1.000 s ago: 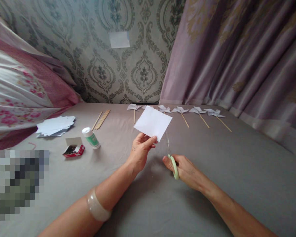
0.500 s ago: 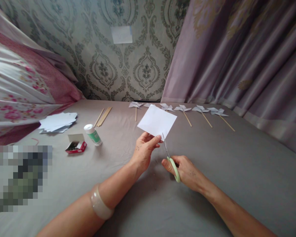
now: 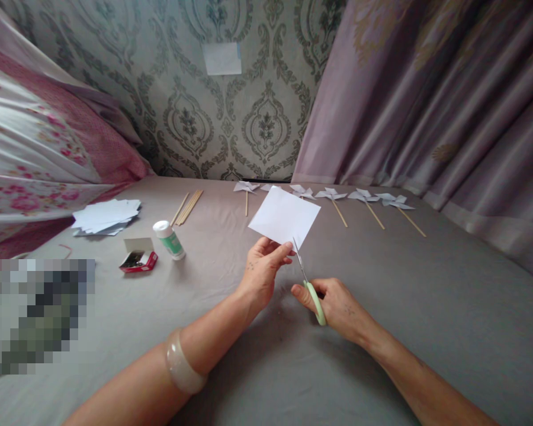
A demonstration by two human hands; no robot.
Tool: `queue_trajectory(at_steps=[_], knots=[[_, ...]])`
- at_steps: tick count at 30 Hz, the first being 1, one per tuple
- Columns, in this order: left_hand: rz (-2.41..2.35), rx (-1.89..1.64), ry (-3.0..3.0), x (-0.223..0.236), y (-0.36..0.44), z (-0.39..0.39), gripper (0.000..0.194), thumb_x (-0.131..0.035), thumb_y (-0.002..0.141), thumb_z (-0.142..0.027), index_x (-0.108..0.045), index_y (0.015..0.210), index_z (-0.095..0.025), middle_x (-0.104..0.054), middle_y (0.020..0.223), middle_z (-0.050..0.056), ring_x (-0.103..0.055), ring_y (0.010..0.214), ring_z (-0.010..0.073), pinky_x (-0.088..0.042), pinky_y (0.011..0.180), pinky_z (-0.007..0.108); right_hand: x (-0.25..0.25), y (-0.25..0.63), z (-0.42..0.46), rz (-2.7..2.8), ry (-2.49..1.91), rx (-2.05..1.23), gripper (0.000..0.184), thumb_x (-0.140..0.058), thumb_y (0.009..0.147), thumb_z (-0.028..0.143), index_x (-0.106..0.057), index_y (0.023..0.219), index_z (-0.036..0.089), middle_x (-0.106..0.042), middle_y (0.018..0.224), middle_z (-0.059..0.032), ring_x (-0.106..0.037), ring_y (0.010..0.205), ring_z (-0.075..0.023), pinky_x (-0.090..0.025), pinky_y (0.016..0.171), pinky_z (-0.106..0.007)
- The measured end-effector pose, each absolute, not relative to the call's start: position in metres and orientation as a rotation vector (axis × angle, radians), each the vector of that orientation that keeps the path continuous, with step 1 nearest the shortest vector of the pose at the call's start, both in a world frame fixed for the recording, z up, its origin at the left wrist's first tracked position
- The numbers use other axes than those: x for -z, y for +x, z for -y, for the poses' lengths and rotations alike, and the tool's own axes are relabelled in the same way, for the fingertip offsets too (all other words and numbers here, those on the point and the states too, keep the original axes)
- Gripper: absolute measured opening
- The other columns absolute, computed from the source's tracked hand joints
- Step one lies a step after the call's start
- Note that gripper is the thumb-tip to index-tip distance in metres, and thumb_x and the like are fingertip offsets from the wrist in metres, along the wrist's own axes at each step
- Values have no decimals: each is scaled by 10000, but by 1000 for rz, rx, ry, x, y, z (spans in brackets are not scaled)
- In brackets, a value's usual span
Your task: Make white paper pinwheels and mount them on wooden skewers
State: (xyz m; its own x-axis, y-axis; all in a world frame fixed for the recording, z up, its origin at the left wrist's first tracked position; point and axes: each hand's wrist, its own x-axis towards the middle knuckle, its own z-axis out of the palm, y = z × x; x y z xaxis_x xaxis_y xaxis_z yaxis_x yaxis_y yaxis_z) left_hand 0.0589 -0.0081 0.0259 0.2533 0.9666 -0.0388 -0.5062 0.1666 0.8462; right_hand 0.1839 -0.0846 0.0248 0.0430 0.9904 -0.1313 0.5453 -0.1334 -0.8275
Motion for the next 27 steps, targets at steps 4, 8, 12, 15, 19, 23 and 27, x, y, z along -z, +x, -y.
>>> queue_trajectory(at_steps=[4,8,12,15,19,23,27], knots=[[-690,-1174,820,-27,59,9,222,-787,610,-209,-680,799,-163,-654,757,16,-575,676,118,-416,634,259,-22,184,84,1553,-1751,-957,556,-593,703,658,-385,476,195,-290,506,47,-260,513,-95,-181,455,-252],[-691,-1173,818,-27,60,9,221,-790,607,-213,-679,791,-164,-654,759,17,-573,677,119,-419,638,263,-22,184,84,1523,-1756,-942,556,-613,684,652,-391,458,195,-286,489,49,-257,500,-93,-185,443,-250],[-692,-1171,819,-27,59,9,230,-794,607,-221,-679,798,-162,-655,759,20,-576,679,122,-422,639,265,-22,184,83,1510,-1785,-935,565,-614,664,672,-406,453,191,-288,490,47,-260,501,-93,-184,443,-249],[-690,-1172,826,-26,59,8,225,-790,615,-221,-679,802,-162,-657,766,21,-579,684,121,-422,637,261,-22,184,83,1518,-1793,-928,567,-602,671,679,-409,458,190,-299,496,42,-266,506,-95,-185,451,-252],[-681,-1175,836,-25,59,8,225,-787,621,-227,-679,809,-164,-659,771,21,-579,689,123,-422,641,264,-19,184,83,1518,-1788,-898,564,-608,680,664,-402,449,192,-296,486,45,-263,495,-93,-190,451,-255],[-675,-1176,830,-25,59,7,237,-793,612,-229,-676,809,-166,-659,773,19,-579,687,125,-423,644,270,-14,185,83,1516,-1788,-868,548,-623,686,641,-433,449,185,-299,479,49,-267,488,-91,-199,446,-253],[-676,-1176,832,-25,59,7,231,-793,610,-227,-675,799,-166,-657,763,19,-580,683,125,-425,646,272,-11,185,83,1495,-1789,-837,536,-642,686,615,-432,446,184,-300,475,48,-272,484,-91,-204,441,-253]])
